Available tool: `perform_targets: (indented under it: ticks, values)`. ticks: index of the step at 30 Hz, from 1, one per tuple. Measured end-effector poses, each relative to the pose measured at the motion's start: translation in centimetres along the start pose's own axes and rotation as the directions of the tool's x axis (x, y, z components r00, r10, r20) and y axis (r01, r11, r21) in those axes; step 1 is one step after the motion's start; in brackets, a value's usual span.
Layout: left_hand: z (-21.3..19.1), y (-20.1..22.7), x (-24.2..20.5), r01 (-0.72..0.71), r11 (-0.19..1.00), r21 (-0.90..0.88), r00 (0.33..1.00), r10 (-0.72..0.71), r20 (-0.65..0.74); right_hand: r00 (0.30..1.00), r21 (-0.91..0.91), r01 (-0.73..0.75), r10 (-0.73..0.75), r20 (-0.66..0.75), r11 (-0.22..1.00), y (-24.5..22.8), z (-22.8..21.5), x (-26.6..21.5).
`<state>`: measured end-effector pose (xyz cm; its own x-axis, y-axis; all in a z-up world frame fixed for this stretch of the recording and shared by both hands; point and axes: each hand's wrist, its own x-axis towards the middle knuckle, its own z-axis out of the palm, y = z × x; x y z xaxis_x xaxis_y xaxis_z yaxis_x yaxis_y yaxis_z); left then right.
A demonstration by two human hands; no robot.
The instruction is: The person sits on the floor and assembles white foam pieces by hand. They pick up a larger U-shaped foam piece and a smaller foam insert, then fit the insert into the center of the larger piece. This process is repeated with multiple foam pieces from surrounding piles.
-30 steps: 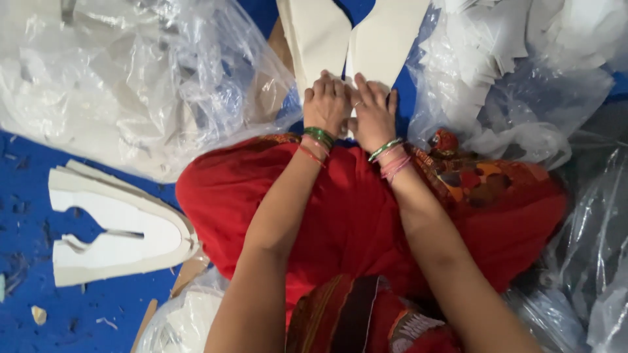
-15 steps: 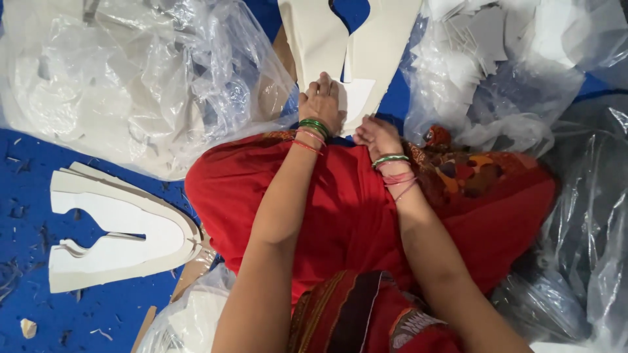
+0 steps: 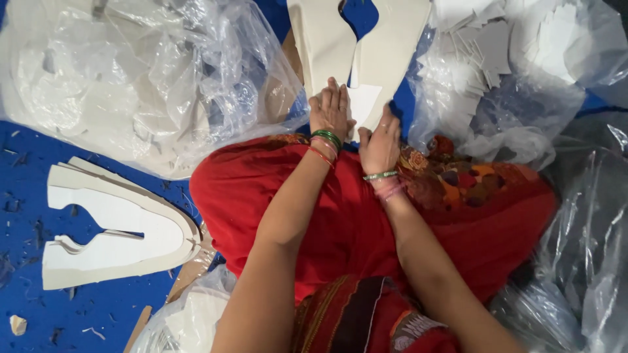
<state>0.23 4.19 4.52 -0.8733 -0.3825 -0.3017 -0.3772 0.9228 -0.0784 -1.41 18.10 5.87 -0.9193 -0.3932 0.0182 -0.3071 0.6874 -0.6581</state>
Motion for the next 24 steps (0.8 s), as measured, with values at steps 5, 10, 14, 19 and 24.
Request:
perform_targets:
  ticks: [5, 10, 14, 19, 24]
  values:
    - [-0.5, -2.1, 1.5, -0.069, 0.961, -0.27, 0.996, 0.082, 0.038, 0.878, -0.509, 0.473, -0.433, 0.205, 0.719, 3.9, 4.0, -0.5]
    - [-5.2, -11.0, 3.2, -0.071, 0.765, -0.64, 0.983, 0.161, 0.084, 0.907, -0.437, 0.394, -0.264, 0.33, 0.809, 0.9, 1.4, -0.3]
    - [-9.7, -19.9, -1.9, 0.253, 0.906, -0.34, 0.957, -0.184, 0.222, 0.915, -0.414, 0.363, -0.236, 0.327, 0.834, 1.2, 1.5, -0.1]
    - [-3.8, -26.2, -4.9, 0.687, 0.655, -0.314, 0.677, -0.734, -0.051, 0.906, -0.409, 0.374, -0.235, 0.351, 0.832, -0.6, 0.7, 0.4]
    - [-2.6, -28.2, -4.3, 0.625, 0.719, -0.304, 0.672, -0.694, -0.259, 0.865, -0.06, 0.481, -0.463, 0.192, 0.874, -8.9, -1.5, -0.3]
